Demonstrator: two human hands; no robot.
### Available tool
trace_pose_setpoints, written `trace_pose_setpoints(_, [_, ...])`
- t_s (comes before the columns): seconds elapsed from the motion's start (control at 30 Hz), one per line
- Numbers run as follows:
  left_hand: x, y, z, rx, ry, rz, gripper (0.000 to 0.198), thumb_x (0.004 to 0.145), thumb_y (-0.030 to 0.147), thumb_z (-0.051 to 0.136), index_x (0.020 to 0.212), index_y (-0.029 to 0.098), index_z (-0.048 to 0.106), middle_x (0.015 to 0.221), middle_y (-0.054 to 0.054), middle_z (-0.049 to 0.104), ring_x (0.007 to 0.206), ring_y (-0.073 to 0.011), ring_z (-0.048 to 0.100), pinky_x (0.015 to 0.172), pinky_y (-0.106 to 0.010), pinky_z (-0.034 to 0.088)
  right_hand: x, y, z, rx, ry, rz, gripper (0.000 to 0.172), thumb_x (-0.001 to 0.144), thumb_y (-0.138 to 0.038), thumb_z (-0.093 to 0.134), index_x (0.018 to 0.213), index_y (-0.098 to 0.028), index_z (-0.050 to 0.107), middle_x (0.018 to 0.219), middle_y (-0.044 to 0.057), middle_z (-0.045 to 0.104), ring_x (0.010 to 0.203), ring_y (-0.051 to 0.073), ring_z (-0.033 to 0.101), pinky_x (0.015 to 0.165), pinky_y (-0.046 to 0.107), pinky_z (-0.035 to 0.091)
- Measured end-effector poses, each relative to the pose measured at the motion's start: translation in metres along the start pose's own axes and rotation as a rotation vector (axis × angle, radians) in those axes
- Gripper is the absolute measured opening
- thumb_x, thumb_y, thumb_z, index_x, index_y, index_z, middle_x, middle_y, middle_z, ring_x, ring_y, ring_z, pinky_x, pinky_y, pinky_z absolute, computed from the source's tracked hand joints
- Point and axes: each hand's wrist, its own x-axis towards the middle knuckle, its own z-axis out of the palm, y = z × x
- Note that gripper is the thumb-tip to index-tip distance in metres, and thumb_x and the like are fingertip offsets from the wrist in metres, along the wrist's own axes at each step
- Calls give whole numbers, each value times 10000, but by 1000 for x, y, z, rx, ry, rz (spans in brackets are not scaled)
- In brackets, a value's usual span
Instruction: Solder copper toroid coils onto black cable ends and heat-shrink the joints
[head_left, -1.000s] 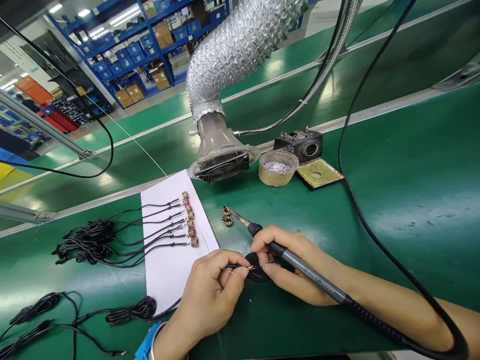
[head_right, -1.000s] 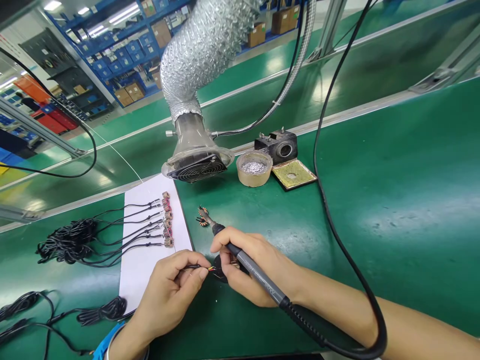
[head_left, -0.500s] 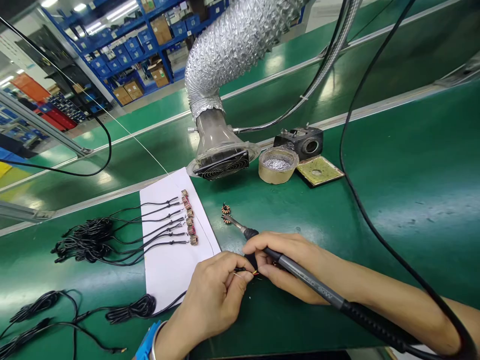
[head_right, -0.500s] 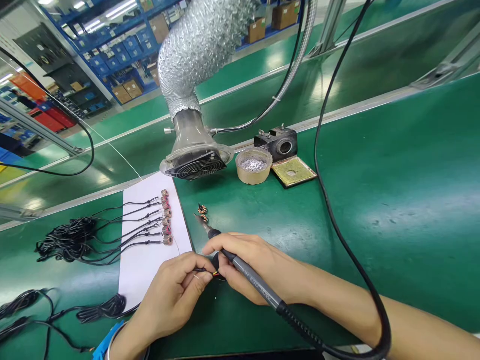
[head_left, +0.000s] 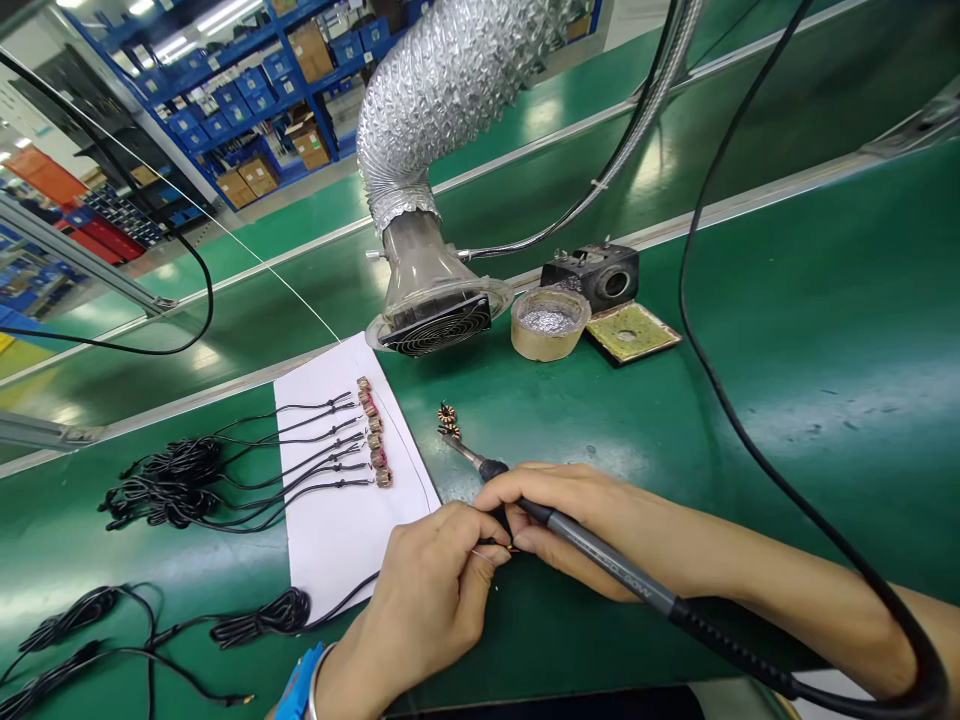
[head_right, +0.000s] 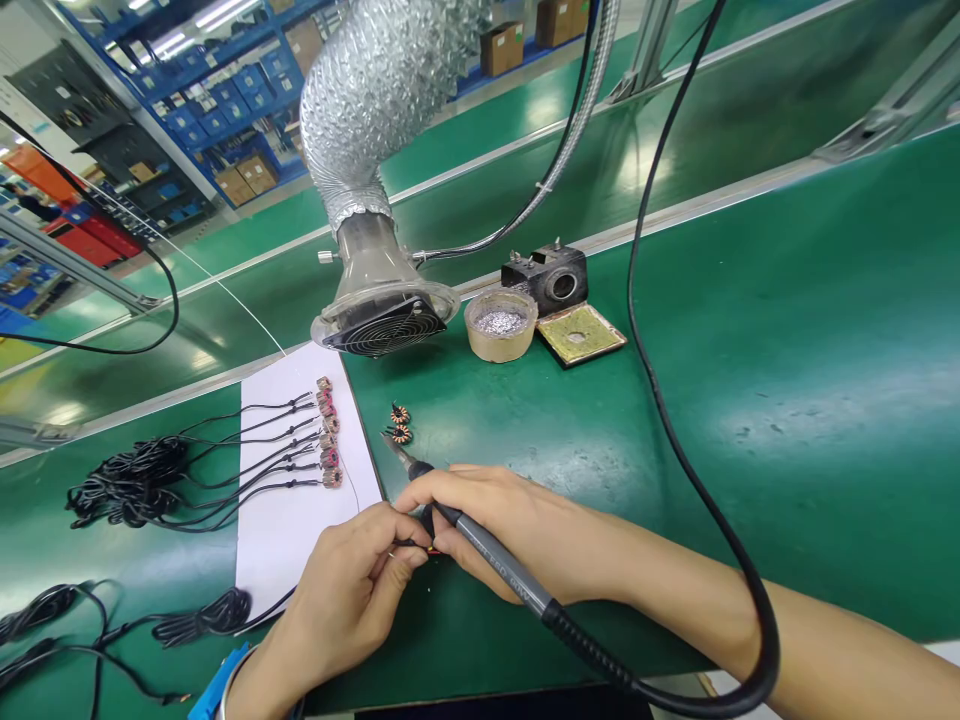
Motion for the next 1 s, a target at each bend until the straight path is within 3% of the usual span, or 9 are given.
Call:
trace_pose_setpoints(0.2, [-2, 1, -1, -112, 56, -16, 83, 911, 201, 489, 936, 204, 568, 764, 18, 596, 595, -78, 479, 572, -197, 361, 1, 3, 7, 324, 15, 111, 271, 911, -180, 477, 1175, -243, 470, 828, -31, 534, 717, 87, 505, 669, 197, 414])
trace_pose_setpoints(0.4, [-3, 3, -5, -236, 111, -78, 97, 926, 238, 487, 920, 198, 574, 701, 39, 555, 522, -59, 392, 523, -191, 320, 3, 7, 17, 678, 21, 214, 380, 810, -142, 522, 1167, -221, 418, 828, -25, 500, 679, 96, 521, 609, 214, 440])
trace_pose_setpoints(0.63, [-4, 2, -4, -179, 137, -127, 133, 930, 276, 478, 928, 187, 578, 661, 43, 493, 505, -62, 360, 514, -206, 296, 5, 5, 18, 591, 122, 235, 369, 750, -55, 498, 1077, -222, 458, 814, -44, 501, 655, 59, 463, 618, 173, 409])
trace_pose_setpoints(1.0, [-2, 3, -2, -77, 130, -109, 145, 919, 267, 484, 934, 181, 598, 606, 45, 469, 500, -76, 388, 516, -207, 316, 3, 2, 16, 337, 246, 186, 267, 787, -174, 573, 1050, -201, 532, 780, -17, 611, 591, 72, 505, 580, 183, 435])
